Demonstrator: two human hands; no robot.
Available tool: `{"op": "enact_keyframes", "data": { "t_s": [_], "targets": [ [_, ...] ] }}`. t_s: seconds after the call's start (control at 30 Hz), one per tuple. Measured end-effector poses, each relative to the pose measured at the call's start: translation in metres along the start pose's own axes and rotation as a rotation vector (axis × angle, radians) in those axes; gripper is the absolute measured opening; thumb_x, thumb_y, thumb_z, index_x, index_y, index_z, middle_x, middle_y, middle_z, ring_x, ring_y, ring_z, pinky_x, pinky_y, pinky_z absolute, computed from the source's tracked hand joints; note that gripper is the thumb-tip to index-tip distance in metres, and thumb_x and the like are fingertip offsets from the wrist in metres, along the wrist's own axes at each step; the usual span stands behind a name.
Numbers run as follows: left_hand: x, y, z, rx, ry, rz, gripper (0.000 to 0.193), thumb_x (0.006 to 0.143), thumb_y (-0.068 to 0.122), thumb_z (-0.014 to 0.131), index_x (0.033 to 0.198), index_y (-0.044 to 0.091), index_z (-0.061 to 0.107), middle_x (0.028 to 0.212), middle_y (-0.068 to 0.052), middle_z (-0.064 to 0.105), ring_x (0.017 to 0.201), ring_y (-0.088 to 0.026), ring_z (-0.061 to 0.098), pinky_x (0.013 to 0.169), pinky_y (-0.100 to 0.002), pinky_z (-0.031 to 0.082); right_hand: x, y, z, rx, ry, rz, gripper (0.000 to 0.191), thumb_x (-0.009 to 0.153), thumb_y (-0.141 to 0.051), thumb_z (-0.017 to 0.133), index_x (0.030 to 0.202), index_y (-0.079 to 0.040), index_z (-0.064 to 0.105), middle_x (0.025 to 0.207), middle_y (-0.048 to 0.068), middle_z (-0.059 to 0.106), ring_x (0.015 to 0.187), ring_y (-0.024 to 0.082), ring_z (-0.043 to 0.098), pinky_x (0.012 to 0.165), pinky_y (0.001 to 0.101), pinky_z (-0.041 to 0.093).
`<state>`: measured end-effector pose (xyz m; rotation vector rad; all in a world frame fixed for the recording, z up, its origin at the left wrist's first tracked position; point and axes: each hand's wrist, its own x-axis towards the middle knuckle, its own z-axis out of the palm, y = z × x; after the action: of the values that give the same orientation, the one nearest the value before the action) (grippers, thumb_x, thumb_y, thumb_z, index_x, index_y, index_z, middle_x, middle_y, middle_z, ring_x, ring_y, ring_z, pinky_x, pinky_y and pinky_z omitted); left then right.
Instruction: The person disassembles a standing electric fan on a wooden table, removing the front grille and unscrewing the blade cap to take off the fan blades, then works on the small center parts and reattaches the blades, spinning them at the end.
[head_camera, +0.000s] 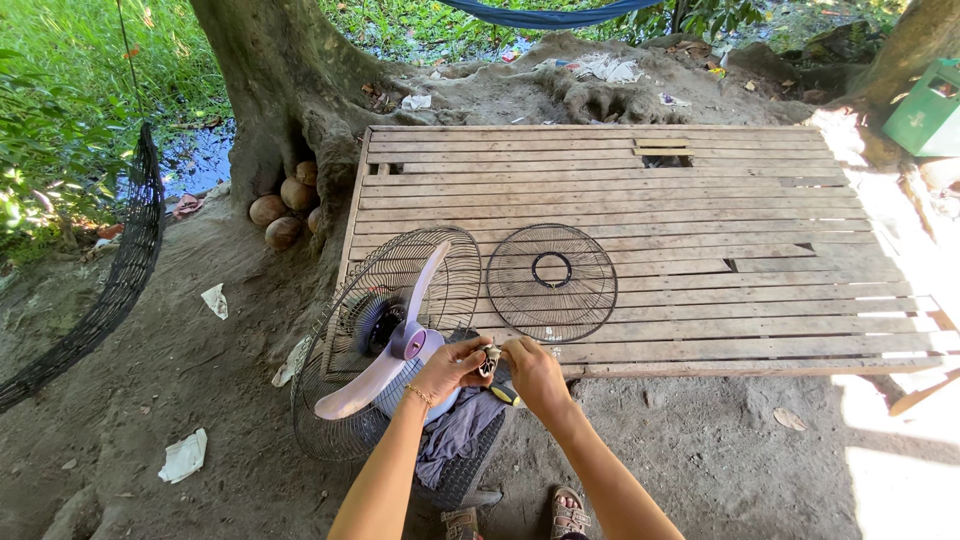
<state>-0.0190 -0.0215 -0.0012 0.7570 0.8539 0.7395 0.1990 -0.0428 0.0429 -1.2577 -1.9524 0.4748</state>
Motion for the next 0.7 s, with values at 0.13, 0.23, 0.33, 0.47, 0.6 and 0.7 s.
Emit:
{"op": "enact_keyframes", "data": {
  "t_s": [0.13, 0.23, 0.33, 0.47, 0.6, 0.7],
  "targets": [
    [0.002, -0.007, 0.001, 0.321, -0.051, 0.296, 0.041, 0.089, 0.013, 0.082, 0.128, 0.006, 0.073, 0.115, -0.004, 0.067, 0.098, -0.014, 0.069, 0.088, -0.03, 0.06, -0.018, 0.025, 0.021, 0.213, -0.162, 0.349, 0.012, 0.097, -0.014, 0.065, 0.1, -0.004, 0.071, 0.079, 0.012, 0.068, 0.069, 0.028, 0.067, 0.064, 0.0386, 0.052],
    [0.0, 0.0, 0.004, 0.458, -0.048, 0.39, 0.038, 0.09, 0.005, 0.083, 0.127, 0.003, 0.074, 0.125, -0.004, 0.064, 0.106, -0.016, 0.067, 0.093, -0.034, 0.058, -0.025, 0.046, 0.016, 0.579, -0.438, 0.651, 0.026, 0.107, -0.023, 0.062, 0.107, -0.006, 0.082, 0.072, 0.012, 0.056, 0.071, 0.02, 0.048, 0.062, 0.0352, 0.039],
    [-0.007, 0.015, 0.008, 0.152, 0.008, 0.268, 0.053, 0.088, 0.007, 0.079, 0.138, 0.011, 0.062, 0.116, -0.004, 0.065, 0.103, -0.017, 0.069, 0.094, -0.038, 0.061, -0.024, 0.055, 0.001, 0.166, -0.289, 0.764, 0.027, 0.103, -0.028, 0.062, 0.102, -0.006, 0.077, 0.075, 0.008, 0.069, 0.07, 0.018, 0.063, 0.064, 0.0334, 0.049],
    [-0.016, 0.029, 0.021, -0.163, -0.083, 0.12, 0.058, 0.092, 0.02, 0.072, 0.145, 0.013, 0.052, 0.112, -0.005, 0.067, 0.102, -0.019, 0.07, 0.093, -0.041, 0.063, -0.022, 0.043, -0.017, 0.306, -0.036, 0.46, 0.02, 0.096, -0.022, 0.067, 0.105, -0.006, 0.075, 0.084, 0.001, 0.064, 0.07, 0.013, 0.063, 0.06, 0.0294, 0.051],
    [-0.019, 0.03, 0.032, -0.17, -0.158, 0.126, 0.052, 0.095, 0.025, 0.071, 0.141, 0.006, 0.057, 0.115, -0.011, 0.071, 0.103, -0.026, 0.072, 0.093, -0.041, 0.061, -0.02, 0.026, -0.028, 0.458, 0.045, 0.539, 0.018, 0.094, -0.02, 0.071, 0.104, -0.005, 0.074, 0.079, -0.002, 0.067, 0.065, 0.006, 0.058, 0.056, 0.0257, 0.048],
    [-0.02, 0.029, 0.034, -0.196, -0.152, 0.165, 0.05, 0.095, 0.022, 0.072, 0.14, 0.005, 0.058, 0.119, -0.01, 0.07, 0.108, -0.024, 0.071, 0.097, -0.042, 0.061, -0.019, 0.017, -0.034, 0.484, 0.047, 0.605, 0.019, 0.095, -0.02, 0.072, 0.102, -0.002, 0.072, 0.072, -0.003, 0.064, 0.062, 0.006, 0.049, 0.053, 0.0259, 0.041]
  ]
}}
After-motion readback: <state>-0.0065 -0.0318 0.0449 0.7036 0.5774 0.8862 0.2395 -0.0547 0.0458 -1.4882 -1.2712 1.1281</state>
